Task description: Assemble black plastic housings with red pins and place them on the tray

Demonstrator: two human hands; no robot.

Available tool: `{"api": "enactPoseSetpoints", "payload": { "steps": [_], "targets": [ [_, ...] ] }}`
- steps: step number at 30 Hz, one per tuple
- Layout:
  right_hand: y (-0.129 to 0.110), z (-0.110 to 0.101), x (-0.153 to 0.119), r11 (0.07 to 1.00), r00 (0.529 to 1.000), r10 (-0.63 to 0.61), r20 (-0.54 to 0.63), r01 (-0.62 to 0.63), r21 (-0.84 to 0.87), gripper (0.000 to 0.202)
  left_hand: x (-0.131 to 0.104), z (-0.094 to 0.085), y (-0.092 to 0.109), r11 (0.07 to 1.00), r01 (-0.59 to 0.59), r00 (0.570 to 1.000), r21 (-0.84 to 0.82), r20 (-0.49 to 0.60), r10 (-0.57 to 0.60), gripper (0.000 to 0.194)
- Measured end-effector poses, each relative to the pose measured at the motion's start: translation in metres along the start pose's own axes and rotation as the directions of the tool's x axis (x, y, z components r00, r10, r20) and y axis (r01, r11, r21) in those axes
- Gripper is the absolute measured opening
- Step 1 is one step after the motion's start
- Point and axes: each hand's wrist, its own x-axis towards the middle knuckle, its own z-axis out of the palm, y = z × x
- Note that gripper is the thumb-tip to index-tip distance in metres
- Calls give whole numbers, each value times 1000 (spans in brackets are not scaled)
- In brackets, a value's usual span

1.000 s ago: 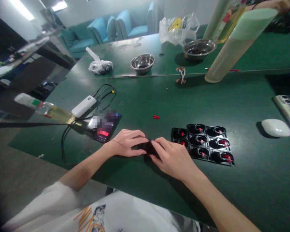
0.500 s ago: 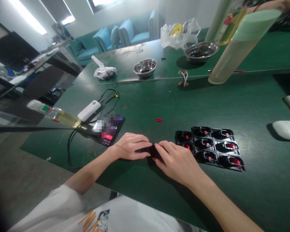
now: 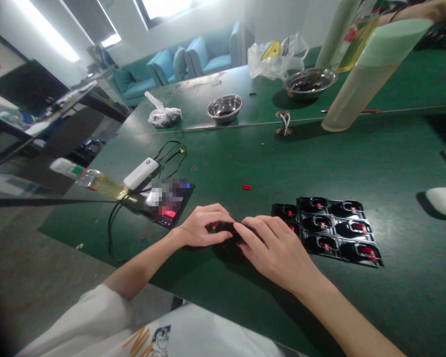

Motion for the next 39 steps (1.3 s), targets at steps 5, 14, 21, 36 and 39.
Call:
{"api": "enactPoseSetpoints", "payload": {
  "steps": [5,14,21,36,39],
  "targets": [
    [0,-1,-1,998,998,-23,-65,27,65,25,1,0,3,969,125,992,-212,42,-118,36],
    [-2,-5,2,994,994,-59,-97,67,82,15,3,-1,10,945,123,992,-304,38,-117,36],
    [-3,-3,2,991,993,31,-112,-16,134,11,-5,1,4,992,-125,990,33,-61,127,47],
    [-2,1,0,975,991,79,-111,-53,214,12,-4,3,-2,885,-331,910,327,-136,391,21],
    [-1,2,-1,976,992,74,-100,-51,210,12,-5,4,-4,875,-333,913,350,-111,392,21]
  ]
}}
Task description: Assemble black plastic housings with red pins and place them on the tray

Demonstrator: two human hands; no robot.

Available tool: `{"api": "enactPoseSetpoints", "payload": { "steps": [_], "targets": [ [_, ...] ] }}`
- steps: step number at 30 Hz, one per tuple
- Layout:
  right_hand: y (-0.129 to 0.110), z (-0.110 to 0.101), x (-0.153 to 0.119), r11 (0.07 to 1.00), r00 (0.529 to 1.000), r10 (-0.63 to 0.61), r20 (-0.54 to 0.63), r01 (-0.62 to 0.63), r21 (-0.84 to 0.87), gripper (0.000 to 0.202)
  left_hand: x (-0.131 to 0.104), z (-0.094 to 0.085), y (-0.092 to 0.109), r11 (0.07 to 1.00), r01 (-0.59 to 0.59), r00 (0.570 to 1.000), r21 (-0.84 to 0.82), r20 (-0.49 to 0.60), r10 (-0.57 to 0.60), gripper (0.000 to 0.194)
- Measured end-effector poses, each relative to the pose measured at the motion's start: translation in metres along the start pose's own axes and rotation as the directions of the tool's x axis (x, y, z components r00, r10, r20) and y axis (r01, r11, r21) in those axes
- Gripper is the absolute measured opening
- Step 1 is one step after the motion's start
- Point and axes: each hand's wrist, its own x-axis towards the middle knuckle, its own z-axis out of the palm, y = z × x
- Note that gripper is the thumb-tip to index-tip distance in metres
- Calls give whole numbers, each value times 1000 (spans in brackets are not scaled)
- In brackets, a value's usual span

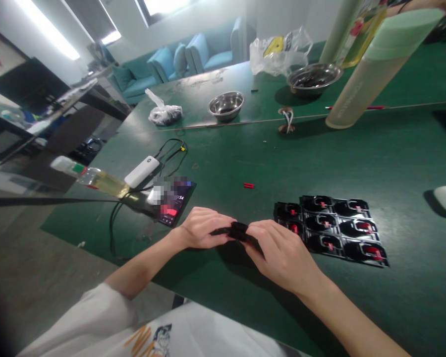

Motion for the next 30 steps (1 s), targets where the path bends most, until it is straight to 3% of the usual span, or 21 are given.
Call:
{"api": "enactPoseSetpoints", "payload": {
  "steps": [20,26,30],
  "targets": [
    [0,1,-1,1000,1000,17,16,-17,21,13,-3,1,-1,1000,25,996,12,89,-26,22],
    [0,1,-1,1000,1000,18,10,-18,4,14,-1,0,0,1000,27,998,-9,55,-26,21],
    [0,0,-1,1000,1000,15,25,-15,1,14,-2,0,0,999,44,994,22,103,-46,22]
  ]
}}
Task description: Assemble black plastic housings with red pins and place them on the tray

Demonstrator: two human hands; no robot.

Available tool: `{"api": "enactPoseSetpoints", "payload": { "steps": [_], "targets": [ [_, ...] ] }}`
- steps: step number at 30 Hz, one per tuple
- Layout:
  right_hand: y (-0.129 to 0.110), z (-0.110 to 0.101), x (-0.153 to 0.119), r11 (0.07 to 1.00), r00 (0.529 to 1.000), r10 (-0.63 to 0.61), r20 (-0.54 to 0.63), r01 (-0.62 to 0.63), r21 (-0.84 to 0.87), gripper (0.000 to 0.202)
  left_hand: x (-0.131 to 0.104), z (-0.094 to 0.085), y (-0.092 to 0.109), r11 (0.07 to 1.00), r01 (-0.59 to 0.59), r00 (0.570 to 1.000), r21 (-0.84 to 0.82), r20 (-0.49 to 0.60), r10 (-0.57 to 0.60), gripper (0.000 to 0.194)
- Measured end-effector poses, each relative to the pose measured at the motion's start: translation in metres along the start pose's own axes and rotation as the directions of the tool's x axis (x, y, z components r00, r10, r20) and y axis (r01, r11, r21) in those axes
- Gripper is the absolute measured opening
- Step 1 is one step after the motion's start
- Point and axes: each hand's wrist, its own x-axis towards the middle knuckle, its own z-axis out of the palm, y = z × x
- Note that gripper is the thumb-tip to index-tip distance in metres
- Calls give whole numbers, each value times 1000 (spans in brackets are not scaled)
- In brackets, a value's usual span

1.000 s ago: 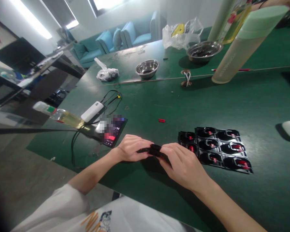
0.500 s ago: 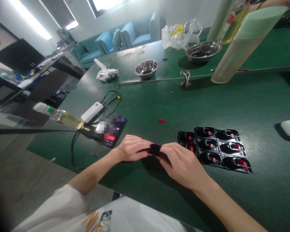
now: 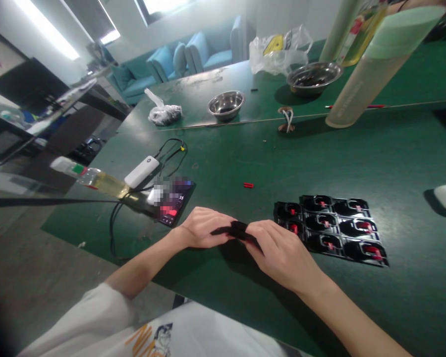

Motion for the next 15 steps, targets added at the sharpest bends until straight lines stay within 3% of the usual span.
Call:
{"api": "enactPoseSetpoints", "payload": {
  "steps": [15],
  "targets": [
    [-1,0,2,999,1000,25,-1,-25,19,15,1,-1,0,1000,-19,1000,8,12,19,22]
  ]
}}
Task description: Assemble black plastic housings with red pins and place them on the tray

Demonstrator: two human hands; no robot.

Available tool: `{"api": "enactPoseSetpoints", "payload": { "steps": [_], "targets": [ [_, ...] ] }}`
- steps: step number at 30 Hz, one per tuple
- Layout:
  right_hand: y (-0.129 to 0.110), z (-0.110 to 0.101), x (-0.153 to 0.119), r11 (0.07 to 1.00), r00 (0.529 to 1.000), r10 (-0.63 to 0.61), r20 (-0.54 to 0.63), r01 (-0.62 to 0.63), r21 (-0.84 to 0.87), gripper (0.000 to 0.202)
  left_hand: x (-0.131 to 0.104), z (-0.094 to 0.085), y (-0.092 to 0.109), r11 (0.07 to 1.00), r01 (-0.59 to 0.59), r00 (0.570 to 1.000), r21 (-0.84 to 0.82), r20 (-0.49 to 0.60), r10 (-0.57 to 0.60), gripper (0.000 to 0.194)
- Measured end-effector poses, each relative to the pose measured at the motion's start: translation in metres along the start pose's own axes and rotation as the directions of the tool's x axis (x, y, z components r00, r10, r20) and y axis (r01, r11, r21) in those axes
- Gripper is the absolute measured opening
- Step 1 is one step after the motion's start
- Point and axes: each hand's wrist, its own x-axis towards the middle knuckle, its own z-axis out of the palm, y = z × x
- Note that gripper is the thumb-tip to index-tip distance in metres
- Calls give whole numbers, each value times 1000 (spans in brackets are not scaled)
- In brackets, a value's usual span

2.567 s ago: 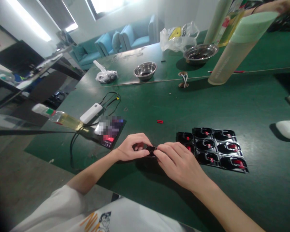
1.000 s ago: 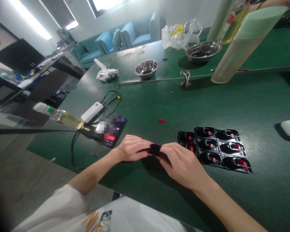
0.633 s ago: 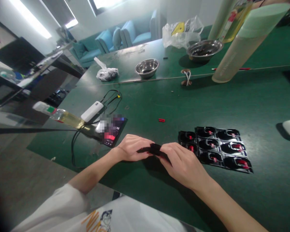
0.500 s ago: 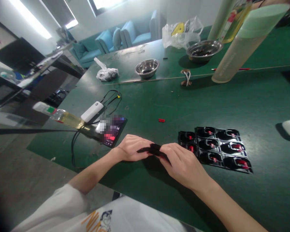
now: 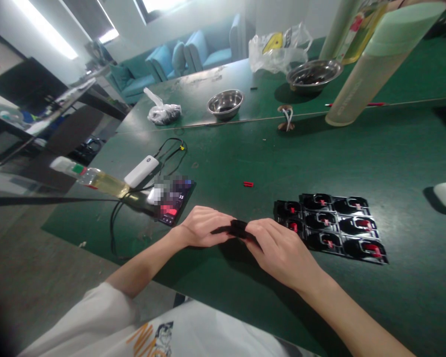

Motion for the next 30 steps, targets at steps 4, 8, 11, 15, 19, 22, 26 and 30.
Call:
{"api": "enactPoseSetpoints", "payload": {
  "steps": [4,8,11,15,19,22,26,30],
  "targets": [
    [1,1,-1,1000,1000,6,-6,-5,12,16,1,0,0,1000,-22,999,13,-42,22,21],
    [1,1,0,1000,1000,-8,-4,8,3,14,0,0,0,999,-15,1000,51,-14,15,25],
    [1,1,1,1000,1000,-17,-13,17,1,12,0,-1,0,999,-22,999,50,-25,24,26],
    [0,1,1,1000,1000,-3,-14,3,11,12,1,-2,0,998,-25,999,53,-25,27,28],
    [1,0,0,1000,1000,0,-1,0,26,11,0,-1,1,999,-15,1000,44,0,15,28],
    [1,-1,0,1000,1000,-1,3,1,19,10,-1,-1,1,999,0,1000,46,25,-1,27],
    [1,-2,0,1000,1000,-1,-6,1,19,11,-2,-1,2,998,3,999,56,32,-4,29],
    [1,-1,0,1000,1000,-7,4,7,16,10,0,-1,3,997,-8,1000,72,9,7,32]
  ]
}}
